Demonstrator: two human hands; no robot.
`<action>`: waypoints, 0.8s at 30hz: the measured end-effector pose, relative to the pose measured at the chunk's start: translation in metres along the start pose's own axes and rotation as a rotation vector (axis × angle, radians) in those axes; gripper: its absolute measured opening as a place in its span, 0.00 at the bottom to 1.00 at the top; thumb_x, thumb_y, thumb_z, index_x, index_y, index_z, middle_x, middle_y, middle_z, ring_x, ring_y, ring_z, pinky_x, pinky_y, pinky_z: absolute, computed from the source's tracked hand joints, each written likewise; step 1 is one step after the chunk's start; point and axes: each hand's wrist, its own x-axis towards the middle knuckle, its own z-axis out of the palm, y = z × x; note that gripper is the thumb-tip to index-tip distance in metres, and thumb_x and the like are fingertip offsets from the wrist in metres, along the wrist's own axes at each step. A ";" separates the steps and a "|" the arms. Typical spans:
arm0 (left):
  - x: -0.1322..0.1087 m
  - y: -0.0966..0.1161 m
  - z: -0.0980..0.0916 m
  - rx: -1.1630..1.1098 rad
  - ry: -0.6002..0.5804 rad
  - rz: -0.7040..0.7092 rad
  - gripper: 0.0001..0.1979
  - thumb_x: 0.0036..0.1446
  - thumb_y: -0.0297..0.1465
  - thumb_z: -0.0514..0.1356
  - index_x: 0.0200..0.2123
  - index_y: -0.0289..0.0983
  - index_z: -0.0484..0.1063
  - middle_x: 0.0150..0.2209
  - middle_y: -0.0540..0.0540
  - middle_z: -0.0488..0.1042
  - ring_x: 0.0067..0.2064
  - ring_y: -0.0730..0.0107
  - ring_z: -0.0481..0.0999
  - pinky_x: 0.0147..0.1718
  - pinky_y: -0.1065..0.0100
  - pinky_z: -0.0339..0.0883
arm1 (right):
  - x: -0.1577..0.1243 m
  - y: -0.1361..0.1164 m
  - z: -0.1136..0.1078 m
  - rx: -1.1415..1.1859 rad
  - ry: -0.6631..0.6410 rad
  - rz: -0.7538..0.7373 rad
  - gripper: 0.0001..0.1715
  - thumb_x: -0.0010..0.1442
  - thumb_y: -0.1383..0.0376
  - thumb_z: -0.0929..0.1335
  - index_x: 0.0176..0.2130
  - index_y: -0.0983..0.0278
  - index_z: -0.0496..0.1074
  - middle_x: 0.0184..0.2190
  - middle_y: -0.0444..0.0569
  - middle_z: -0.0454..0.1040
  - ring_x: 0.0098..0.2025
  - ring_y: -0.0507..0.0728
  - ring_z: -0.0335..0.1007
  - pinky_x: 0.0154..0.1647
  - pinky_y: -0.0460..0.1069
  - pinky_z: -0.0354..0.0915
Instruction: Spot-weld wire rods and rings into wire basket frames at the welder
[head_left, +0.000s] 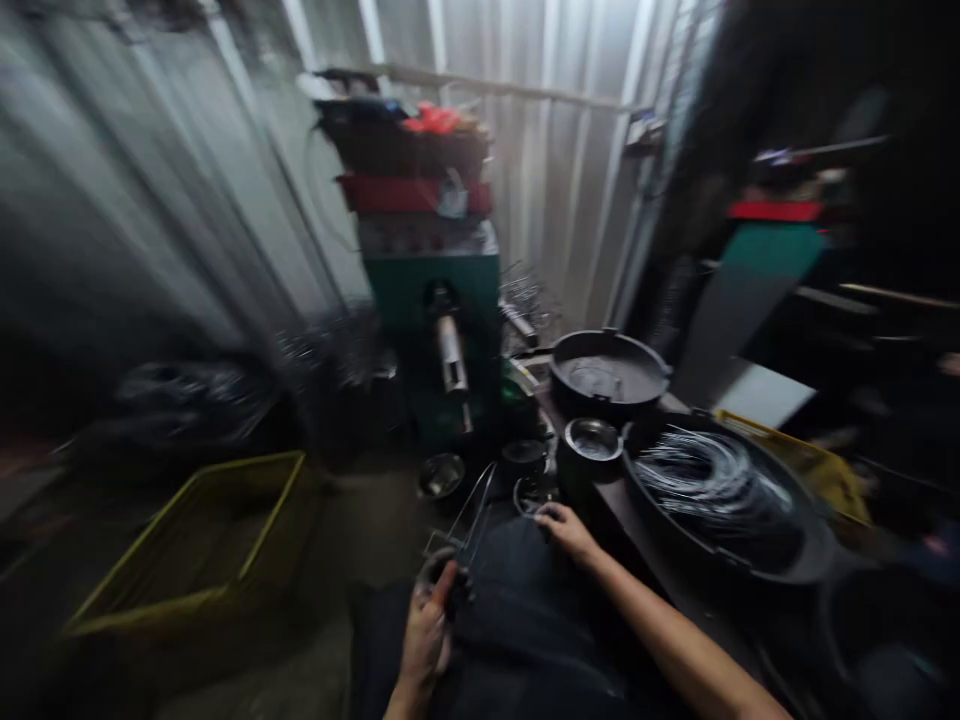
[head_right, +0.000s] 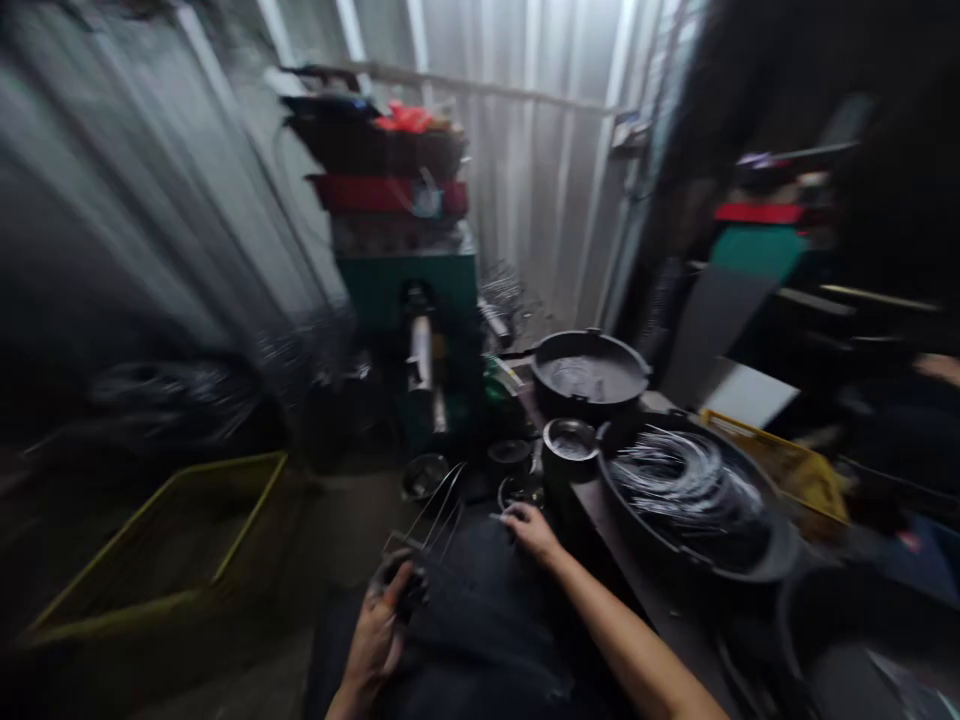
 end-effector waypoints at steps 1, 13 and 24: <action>0.006 0.002 -0.001 -0.060 -0.024 -0.011 0.25 0.35 0.38 0.68 0.39 0.40 0.68 0.26 0.52 0.71 0.29 0.71 0.72 0.26 0.72 0.64 | 0.010 -0.007 0.004 0.023 -0.039 0.025 0.17 0.47 0.51 0.67 0.27 0.63 0.69 0.19 0.42 0.64 0.19 0.53 0.58 0.17 0.45 0.55; 0.039 0.011 0.003 -0.118 -0.012 0.078 0.20 0.42 0.37 0.65 0.37 0.37 0.65 0.24 0.50 0.71 0.25 0.73 0.70 0.24 0.73 0.61 | 0.065 -0.077 0.075 0.195 -0.201 -0.043 0.23 0.45 0.49 0.71 0.24 0.67 0.67 0.20 0.43 0.62 0.21 0.50 0.56 0.17 0.42 0.54; 0.053 0.004 0.008 -0.167 0.027 0.033 0.19 0.40 0.37 0.66 0.36 0.37 0.65 0.25 0.51 0.71 0.26 0.73 0.70 0.24 0.72 0.61 | 0.078 -0.062 0.092 0.326 -0.131 -0.028 0.25 0.45 0.47 0.72 0.27 0.66 0.67 0.22 0.44 0.63 0.24 0.52 0.58 0.22 0.43 0.57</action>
